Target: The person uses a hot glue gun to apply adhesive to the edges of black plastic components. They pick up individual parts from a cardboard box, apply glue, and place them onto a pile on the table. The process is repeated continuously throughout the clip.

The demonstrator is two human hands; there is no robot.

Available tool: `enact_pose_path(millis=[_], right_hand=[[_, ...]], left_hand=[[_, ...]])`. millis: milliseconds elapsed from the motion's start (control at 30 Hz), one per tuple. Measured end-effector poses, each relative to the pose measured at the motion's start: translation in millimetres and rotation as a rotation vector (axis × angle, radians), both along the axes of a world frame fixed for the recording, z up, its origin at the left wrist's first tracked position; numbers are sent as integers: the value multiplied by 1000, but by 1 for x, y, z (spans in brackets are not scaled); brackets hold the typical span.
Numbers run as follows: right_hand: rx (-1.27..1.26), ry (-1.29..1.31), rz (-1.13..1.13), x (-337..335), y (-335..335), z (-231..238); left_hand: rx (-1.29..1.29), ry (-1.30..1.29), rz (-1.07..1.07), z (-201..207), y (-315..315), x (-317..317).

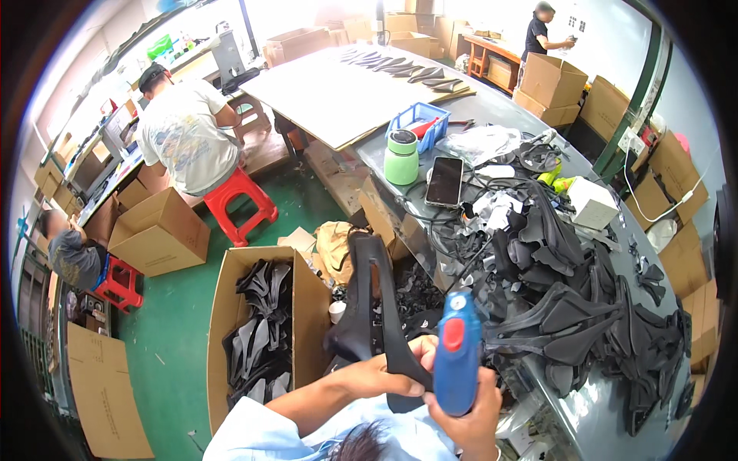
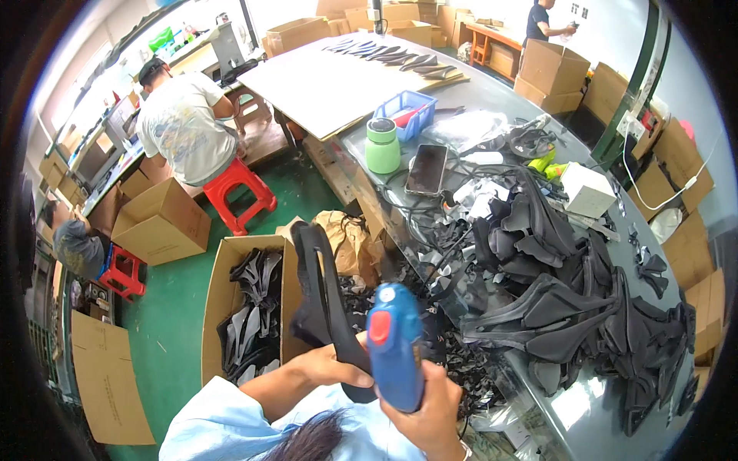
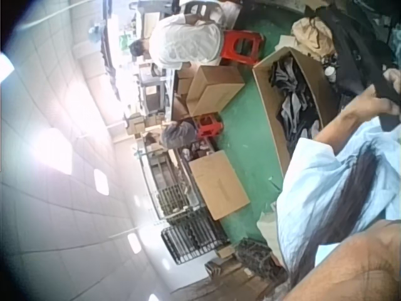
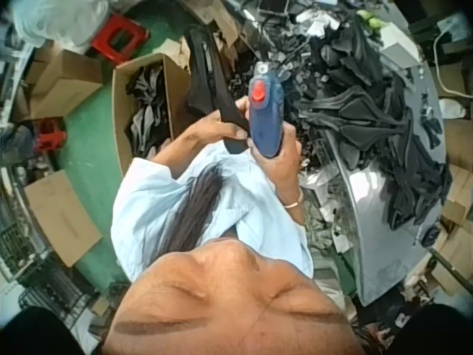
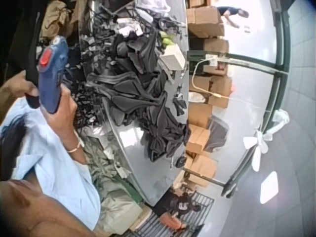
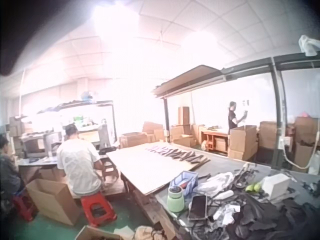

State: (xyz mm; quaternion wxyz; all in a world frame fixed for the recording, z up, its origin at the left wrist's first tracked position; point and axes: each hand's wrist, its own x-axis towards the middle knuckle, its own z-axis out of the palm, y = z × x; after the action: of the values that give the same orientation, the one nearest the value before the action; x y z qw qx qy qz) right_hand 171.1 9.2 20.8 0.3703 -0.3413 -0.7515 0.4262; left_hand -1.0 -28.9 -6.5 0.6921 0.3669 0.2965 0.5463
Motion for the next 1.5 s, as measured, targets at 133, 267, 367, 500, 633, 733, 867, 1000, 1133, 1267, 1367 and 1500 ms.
enact_pose_path(millis=[133, 267, 367, 500, 633, 733, 867, 1000, 1133, 1267, 1367, 1500], right_hand=[[134, -30, 257, -1, 2, -1], [132, -132, 226, 5, -10, 8], [80, -206, 125, 12, -8, 0], [187, -305, 73, 14, 0, -6], [212, -285, 102, 13, 0, -2], [227, -287, 111, 13, 1, 1], [234, -276, 120, 14, 2, 3], [224, -263, 129, 16, 3, 2], [181, -260, 156, 15, 4, -2], [218, -220, 194, 19, 11, -10], [221, -243, 183, 22, 12, -15], [250, -341, 179, 31, 12, -23]], left_hand=[[215, -377, 470, 20, 21, 12], [322, -212, 947, 11, 47, -3], [268, -159, 887, 14, 35, -18], [295, -51, 767, 18, 19, -26], [270, -2, 764, 16, 16, -25], [265, 64, 741, 16, 14, -27], [229, 143, 685, 25, 10, -27], [190, 198, 667, 32, 9, -27], [172, 224, 548, 38, 6, -33], [-48, 265, 401, 54, 3, -38], [-229, 333, 269, 64, 5, -53], [-239, 335, 176, 63, 6, -72]])
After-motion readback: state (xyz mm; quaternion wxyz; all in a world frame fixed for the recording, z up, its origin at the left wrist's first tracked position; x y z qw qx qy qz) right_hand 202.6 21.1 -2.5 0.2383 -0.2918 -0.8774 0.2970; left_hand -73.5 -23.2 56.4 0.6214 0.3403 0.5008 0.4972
